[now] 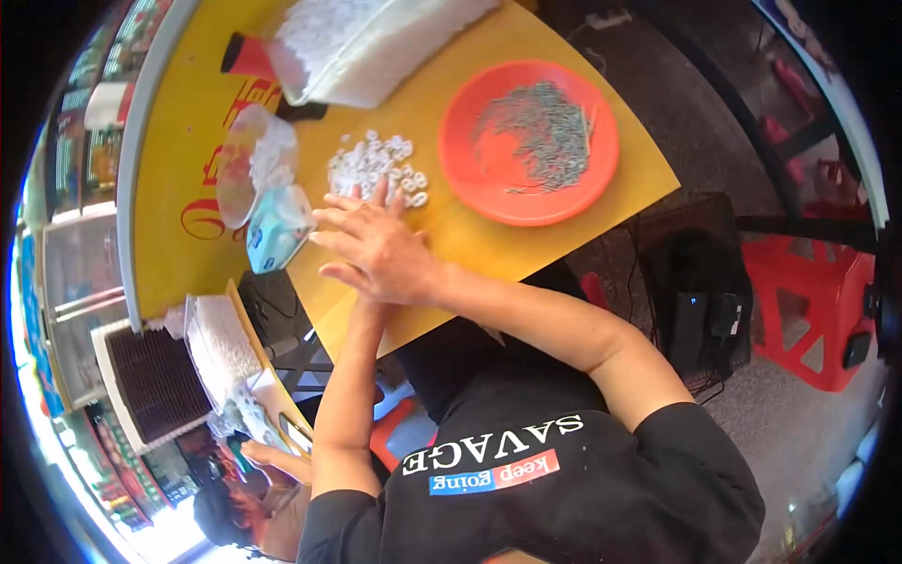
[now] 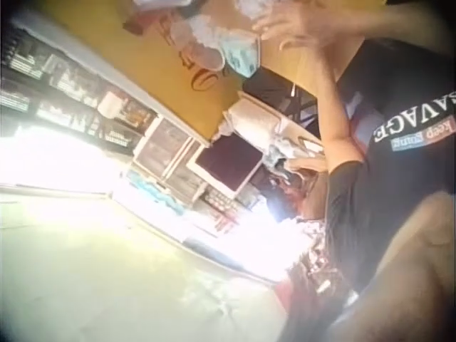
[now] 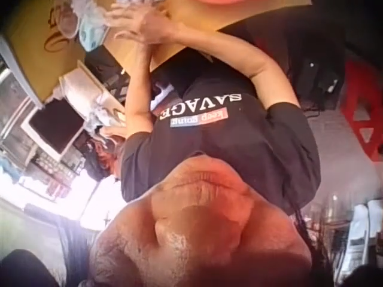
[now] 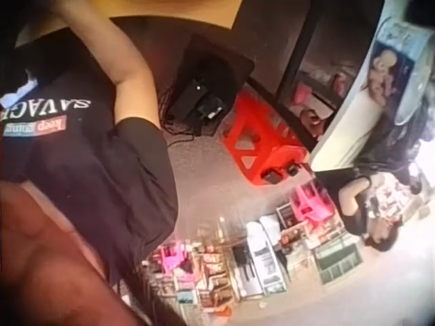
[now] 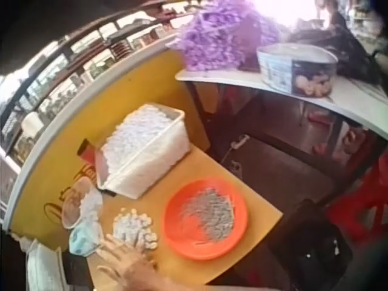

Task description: Assembling small white plastic components by inserting metal pins into them.

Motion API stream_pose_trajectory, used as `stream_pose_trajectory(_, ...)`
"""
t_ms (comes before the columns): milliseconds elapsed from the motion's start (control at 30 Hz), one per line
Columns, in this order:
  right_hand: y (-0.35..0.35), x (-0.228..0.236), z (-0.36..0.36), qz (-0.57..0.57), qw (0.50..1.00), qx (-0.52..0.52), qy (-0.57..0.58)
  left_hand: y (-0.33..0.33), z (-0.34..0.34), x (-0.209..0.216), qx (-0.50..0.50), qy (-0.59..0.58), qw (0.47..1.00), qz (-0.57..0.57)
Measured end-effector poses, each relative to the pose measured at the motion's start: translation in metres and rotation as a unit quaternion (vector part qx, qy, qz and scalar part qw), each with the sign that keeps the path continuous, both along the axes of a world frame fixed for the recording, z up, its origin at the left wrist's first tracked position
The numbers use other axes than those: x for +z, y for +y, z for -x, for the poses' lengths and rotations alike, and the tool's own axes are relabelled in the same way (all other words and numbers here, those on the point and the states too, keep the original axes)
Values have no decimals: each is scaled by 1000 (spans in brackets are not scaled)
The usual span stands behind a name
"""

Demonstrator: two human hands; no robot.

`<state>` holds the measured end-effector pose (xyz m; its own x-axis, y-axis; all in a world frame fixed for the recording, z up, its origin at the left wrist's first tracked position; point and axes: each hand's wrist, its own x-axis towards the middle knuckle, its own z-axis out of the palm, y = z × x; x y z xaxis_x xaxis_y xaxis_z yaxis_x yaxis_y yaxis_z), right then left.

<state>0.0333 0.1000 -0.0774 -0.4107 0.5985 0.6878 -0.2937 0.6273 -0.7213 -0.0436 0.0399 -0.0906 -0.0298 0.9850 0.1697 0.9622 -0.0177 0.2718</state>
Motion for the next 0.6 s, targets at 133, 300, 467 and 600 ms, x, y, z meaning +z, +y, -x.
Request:
stream_pose_trajectory(133, 9, 7, -7, -68, 994, 48, 76, 6, -8, 7, -13, -31, 999, -32)
stream_pose_trajectory(300, 28, 25, -30, -101, 995, -5, 27, 8, 2, 18, -28, -70, 995, -65)
stream_pose_trajectory(467, 76, 42, -72, -122, 982, -141, -33, 15, 9, 27, -77, 121, 989, -41)
stream_pose_trajectory(600, 94, 49, -99, -141, 972, -171, -82, 20, 11, 28, -125, 114, 985, -17)
